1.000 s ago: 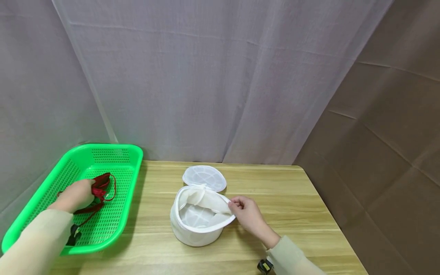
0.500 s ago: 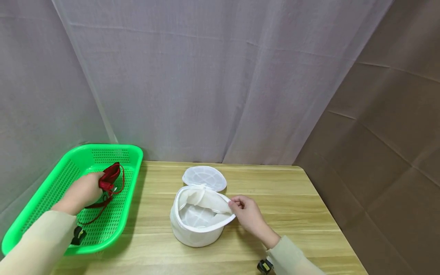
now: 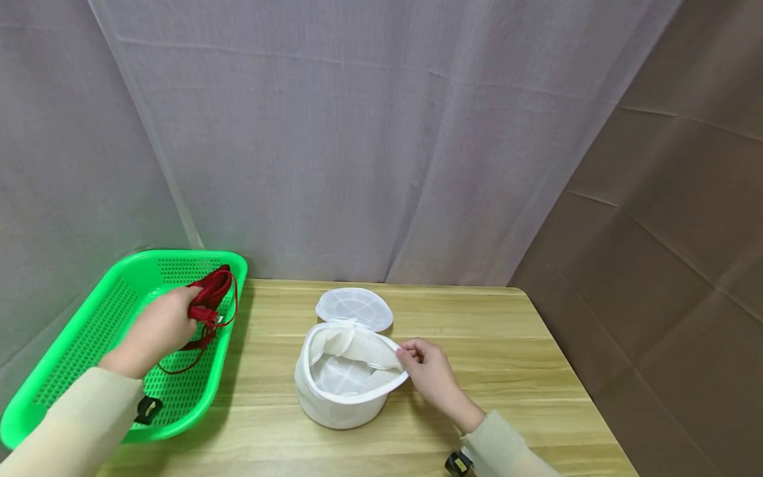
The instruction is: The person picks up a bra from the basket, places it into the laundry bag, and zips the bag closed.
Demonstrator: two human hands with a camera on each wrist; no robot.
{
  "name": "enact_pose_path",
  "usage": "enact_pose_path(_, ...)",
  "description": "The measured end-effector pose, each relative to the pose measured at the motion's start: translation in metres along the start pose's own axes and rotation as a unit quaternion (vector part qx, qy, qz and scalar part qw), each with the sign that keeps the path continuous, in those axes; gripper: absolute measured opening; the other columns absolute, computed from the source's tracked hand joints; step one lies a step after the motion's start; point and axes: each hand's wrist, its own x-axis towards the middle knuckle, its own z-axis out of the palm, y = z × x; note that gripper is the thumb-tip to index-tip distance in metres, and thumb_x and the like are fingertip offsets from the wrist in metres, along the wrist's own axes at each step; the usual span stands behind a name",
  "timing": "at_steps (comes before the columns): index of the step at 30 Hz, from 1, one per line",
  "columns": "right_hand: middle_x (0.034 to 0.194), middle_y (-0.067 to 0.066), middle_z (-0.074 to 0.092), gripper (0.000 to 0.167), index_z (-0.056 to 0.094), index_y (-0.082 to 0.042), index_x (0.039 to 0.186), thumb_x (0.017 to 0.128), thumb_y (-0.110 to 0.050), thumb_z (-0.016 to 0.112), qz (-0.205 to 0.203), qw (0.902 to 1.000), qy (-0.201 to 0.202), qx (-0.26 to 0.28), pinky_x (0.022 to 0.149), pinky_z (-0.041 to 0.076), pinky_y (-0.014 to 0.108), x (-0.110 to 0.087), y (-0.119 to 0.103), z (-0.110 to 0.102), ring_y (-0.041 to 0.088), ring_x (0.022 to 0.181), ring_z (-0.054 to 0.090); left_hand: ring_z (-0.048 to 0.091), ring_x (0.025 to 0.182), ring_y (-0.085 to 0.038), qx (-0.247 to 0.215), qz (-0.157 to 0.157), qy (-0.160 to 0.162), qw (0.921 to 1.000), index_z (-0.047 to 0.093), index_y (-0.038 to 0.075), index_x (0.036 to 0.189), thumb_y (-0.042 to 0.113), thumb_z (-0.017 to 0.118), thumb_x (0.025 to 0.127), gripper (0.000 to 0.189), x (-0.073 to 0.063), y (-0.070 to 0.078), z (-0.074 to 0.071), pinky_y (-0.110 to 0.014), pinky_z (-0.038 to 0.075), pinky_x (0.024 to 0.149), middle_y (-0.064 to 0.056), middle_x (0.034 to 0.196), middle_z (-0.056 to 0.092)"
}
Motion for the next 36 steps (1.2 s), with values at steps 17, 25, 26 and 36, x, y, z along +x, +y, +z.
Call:
enact_pose_path(17, 0.077, -0.001, 0.061, 0.006, 0.070, -0.007, 0.093, 0.092, -0.010, 0.065, -0.017, 0.9998, 0.008, -0.003, 0.054, 0.046, 0.024, -0.001, 0.002, 0.001, 0.015, 0.067, 0.054, 0.054, 0.081, -0.024, -0.033, 0.036, 0.011, 0.9987, 0.062, 0.017, 0.091, -0.007, 0.059, 0.078, 0.027, 0.001, 0.043, -0.001, -0.036, 0.045, 0.062, -0.005, 0.097, 0.061)
enact_pose_path(25, 0.077, 0.000, 0.060, 0.006, 0.069, -0.007, 0.094, 0.093, -0.009, 0.064, -0.020, 0.9998, 0.009, -0.004, 0.055, 0.046, 0.023, -0.001, 0.003, 0.001, 0.015, 0.067, 0.054, 0.053, 0.082, -0.021, -0.038, 0.060, 0.001, 0.9975, 0.062, 0.015, 0.094, -0.004, 0.067, 0.076, 0.027, 0.003, 0.063, 0.000, -0.037, 0.047, 0.066, -0.001, 0.095, 0.060)
enact_pose_path(26, 0.077, 0.000, 0.061, 0.006, 0.070, -0.007, 0.094, 0.092, -0.009, 0.064, -0.021, 0.9997, 0.009, -0.004, 0.055, 0.046, 0.023, -0.001, 0.003, 0.001, 0.015, 0.067, 0.054, 0.053, 0.082, -0.021, -0.040, 0.063, 0.001, 0.9972, 0.063, 0.015, 0.095, -0.004, 0.068, 0.076, 0.027, 0.003, 0.066, 0.000, -0.037, 0.047, 0.066, -0.001, 0.095, 0.060)
enact_pose_path(36, 0.077, 0.000, 0.061, 0.006, 0.070, -0.006, 0.093, 0.092, -0.008, 0.064, -0.018, 0.9998, 0.008, 0.001, 0.055, 0.047, 0.024, -0.002, 0.003, 0.002, 0.015, 0.067, 0.054, 0.052, 0.079, -0.017, -0.056, 0.104, 0.014, 0.9929, 0.062, 0.015, 0.095, -0.005, 0.071, 0.074, 0.030, 0.003, 0.080, 0.006, -0.034, 0.047, 0.066, 0.002, 0.092, 0.057)
